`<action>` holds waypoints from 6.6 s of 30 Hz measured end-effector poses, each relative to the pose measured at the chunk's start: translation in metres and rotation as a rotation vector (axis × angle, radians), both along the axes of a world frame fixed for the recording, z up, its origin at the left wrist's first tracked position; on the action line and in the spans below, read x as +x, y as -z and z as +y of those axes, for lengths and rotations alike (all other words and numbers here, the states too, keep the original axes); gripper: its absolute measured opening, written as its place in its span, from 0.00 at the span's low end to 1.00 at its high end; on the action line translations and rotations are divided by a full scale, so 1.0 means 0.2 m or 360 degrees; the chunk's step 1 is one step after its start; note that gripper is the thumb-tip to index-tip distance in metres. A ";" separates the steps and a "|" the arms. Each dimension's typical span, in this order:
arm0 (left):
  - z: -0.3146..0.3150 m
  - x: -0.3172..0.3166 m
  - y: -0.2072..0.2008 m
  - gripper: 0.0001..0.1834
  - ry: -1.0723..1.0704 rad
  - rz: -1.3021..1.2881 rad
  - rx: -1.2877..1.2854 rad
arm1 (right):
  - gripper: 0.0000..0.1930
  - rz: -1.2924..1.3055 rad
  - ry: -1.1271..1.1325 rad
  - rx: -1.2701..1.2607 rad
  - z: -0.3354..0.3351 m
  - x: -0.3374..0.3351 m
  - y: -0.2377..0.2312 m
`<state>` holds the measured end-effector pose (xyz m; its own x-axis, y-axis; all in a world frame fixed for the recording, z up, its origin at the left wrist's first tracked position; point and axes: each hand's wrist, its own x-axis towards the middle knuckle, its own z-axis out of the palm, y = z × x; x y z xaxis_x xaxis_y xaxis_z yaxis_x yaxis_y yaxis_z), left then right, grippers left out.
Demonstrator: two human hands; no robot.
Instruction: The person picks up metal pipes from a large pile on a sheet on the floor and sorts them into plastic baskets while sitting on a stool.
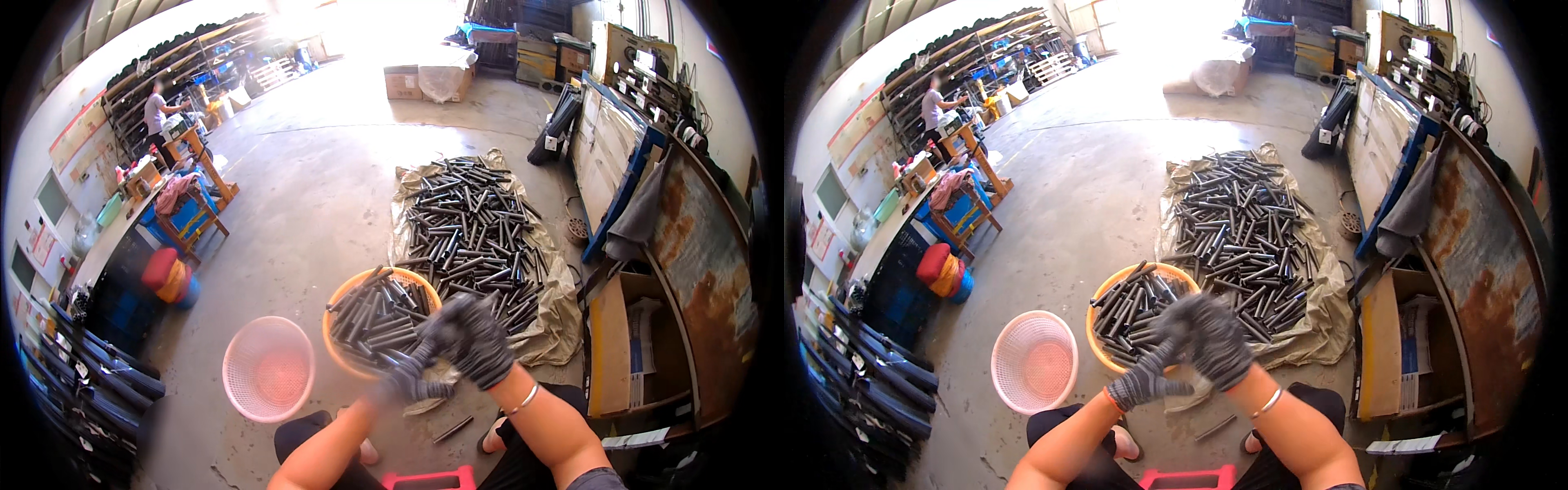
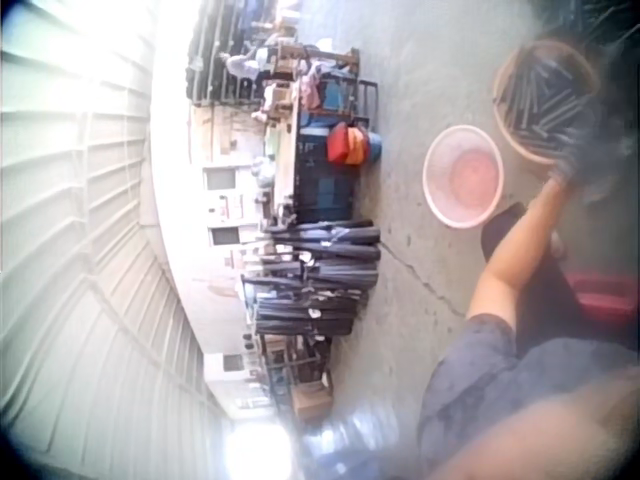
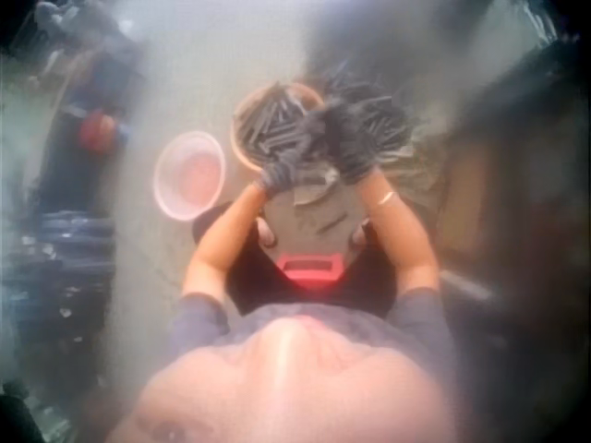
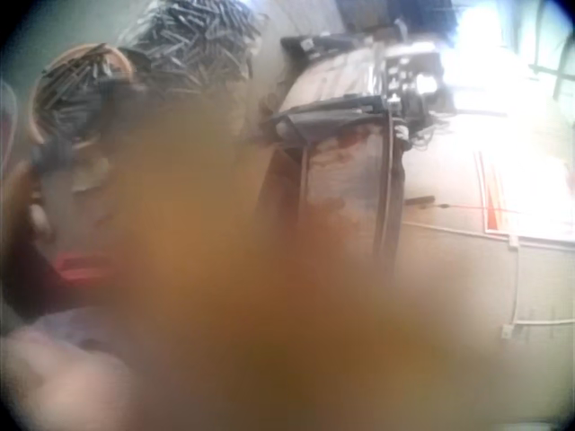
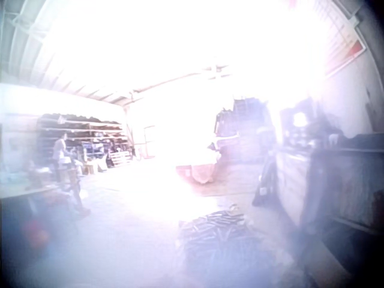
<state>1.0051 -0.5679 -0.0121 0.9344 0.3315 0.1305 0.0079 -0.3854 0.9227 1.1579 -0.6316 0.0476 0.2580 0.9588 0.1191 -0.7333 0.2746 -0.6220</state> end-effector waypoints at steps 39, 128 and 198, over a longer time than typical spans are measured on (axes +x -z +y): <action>0.20 -0.08 -0.19 0.06 -0.0744 -0.0969 -0.1820 | 0.26 -0.1507 -0.0318 -0.0097 0.00 -0.22 0.30; -0.34 0.26 1.87 0.23 -0.0700 0.1640 0.0015 | 0.09 -0.0301 0.0401 -0.0897 -0.14 0.30 -0.08; 0.13 -0.15 -0.09 0.22 -0.0490 -0.0259 -0.0553 | 0.19 -0.2372 0.0429 0.0107 0.07 0.02 0.15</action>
